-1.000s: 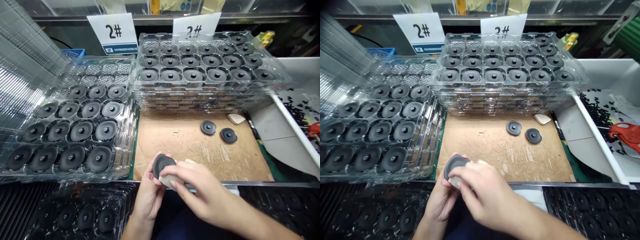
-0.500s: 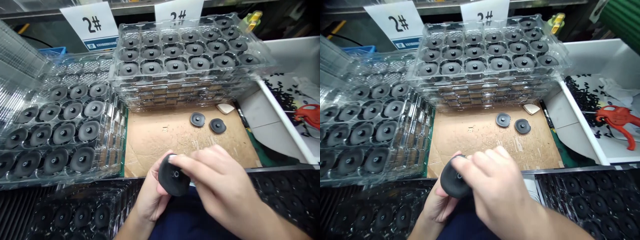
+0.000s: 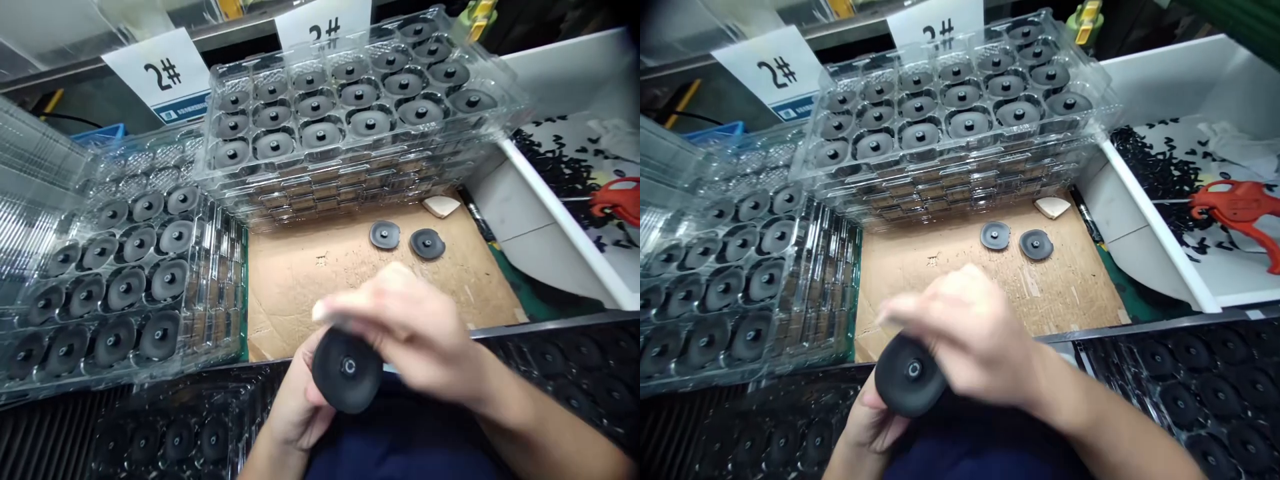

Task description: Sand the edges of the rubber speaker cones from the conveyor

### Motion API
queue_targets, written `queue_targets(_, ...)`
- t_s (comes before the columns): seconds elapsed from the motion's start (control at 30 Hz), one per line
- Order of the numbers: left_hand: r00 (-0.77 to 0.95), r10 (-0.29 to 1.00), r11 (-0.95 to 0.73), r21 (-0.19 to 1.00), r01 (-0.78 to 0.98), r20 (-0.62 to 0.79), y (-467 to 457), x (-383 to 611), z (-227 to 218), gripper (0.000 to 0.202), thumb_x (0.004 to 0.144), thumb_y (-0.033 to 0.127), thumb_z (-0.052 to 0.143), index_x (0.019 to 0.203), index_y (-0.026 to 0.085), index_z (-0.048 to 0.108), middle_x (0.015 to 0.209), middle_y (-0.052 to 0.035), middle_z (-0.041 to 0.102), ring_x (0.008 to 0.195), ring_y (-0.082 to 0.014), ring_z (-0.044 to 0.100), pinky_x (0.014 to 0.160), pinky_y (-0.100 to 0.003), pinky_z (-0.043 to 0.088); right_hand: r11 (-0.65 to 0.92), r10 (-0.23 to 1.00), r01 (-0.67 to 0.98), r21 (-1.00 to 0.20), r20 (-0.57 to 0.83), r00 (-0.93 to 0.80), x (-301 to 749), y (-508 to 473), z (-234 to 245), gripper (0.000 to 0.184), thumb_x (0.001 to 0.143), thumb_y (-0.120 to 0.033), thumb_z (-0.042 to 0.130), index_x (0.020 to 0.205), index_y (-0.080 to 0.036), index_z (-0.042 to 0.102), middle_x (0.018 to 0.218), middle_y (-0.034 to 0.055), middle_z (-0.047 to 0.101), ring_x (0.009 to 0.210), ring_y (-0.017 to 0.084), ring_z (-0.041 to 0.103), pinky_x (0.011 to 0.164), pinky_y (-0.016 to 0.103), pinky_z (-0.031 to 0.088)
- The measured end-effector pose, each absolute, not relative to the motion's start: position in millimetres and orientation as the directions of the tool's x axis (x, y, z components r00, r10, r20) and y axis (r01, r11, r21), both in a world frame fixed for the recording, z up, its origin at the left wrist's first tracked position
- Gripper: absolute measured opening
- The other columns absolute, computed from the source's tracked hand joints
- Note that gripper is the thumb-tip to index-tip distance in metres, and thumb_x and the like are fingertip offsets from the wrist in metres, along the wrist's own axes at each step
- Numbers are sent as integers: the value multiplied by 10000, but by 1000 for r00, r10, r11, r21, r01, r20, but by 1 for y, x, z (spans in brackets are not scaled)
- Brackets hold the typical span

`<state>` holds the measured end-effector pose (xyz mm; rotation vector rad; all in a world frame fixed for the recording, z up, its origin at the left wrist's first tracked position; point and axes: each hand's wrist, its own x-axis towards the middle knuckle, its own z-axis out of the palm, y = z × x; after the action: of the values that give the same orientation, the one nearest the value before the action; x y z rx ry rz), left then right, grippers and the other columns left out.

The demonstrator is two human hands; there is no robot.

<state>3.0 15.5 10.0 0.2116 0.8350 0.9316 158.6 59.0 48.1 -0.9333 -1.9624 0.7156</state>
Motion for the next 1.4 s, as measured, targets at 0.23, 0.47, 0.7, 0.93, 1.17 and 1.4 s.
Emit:
queue_targets(0.23, 455, 800, 591, 378, -713, -392, 16, 0, 7, 550, 547, 372, 819, 1070, 287, 671, 1095, -8, 715, 931, -210, 687, 798, -265, 550, 104, 978, 559, -822, -19, -209, 182, 44, -49, 253, 889, -239, 483, 1055, -214, 672, 933, 58, 687, 797, 184, 659, 654, 295, 543)
queue_targets(0.47, 389, 793, 578, 375, -725, -470, 19, -2, -1, 505, 604, 398, 765, 1088, 294, 666, 1147, -11, 697, 994, -220, 669, 827, -274, 550, 108, 993, 707, -699, 39, -113, 168, 7, -91, 355, 892, -269, 459, 1203, -189, 612, 1180, 177, 546, 887, 274, 579, 783, 489, 512)
queue_targets(0.7, 288, 809, 521, 398, -755, -513, 19, 4, 3, 499, 576, 379, 787, 1056, 287, 686, 1112, -20, 710, 974, -214, 677, 863, -266, 534, 95, 995, 699, -709, 69, -66, 172, 25, -97, 341, 920, -319, 424, 1148, -163, 624, 1000, 145, 609, 812, 240, 627, 694, 383, 541)
queue_targets(0.93, 178, 807, 486, 462, -742, -563, 18, 0, -1, 508, 649, 341, 764, 1134, 253, 644, 1196, -74, 657, 1059, -240, 634, 917, -315, 508, 143, 989, 565, -813, 97, -110, 174, 26, -71, 215, 911, -247, 470, 970, -207, 672, 846, 42, 696, 781, 175, 658, 696, 284, 529)
queue_targets(1.17, 179, 831, 493, 548, -676, -527, 14, 12, 1, 470, 727, 330, 714, 1178, 248, 609, 1137, -45, 682, 1089, -206, 605, 920, -254, 483, 344, 939, 394, -853, 301, -167, 147, 40, 32, 234, 911, -174, 451, 1075, -145, 617, 925, 73, 653, 833, 160, 613, 720, 273, 506)
queue_targets(1.4, 149, 830, 500, 598, -627, -538, 11, 12, 0, 408, 681, 308, 758, 1065, 212, 658, 1044, -44, 699, 995, -191, 636, 859, -237, 512, 382, 902, 348, -856, 262, -344, 133, 44, 44, 213, 887, -98, 470, 976, -120, 662, 847, 55, 653, 766, 134, 598, 716, 246, 491)
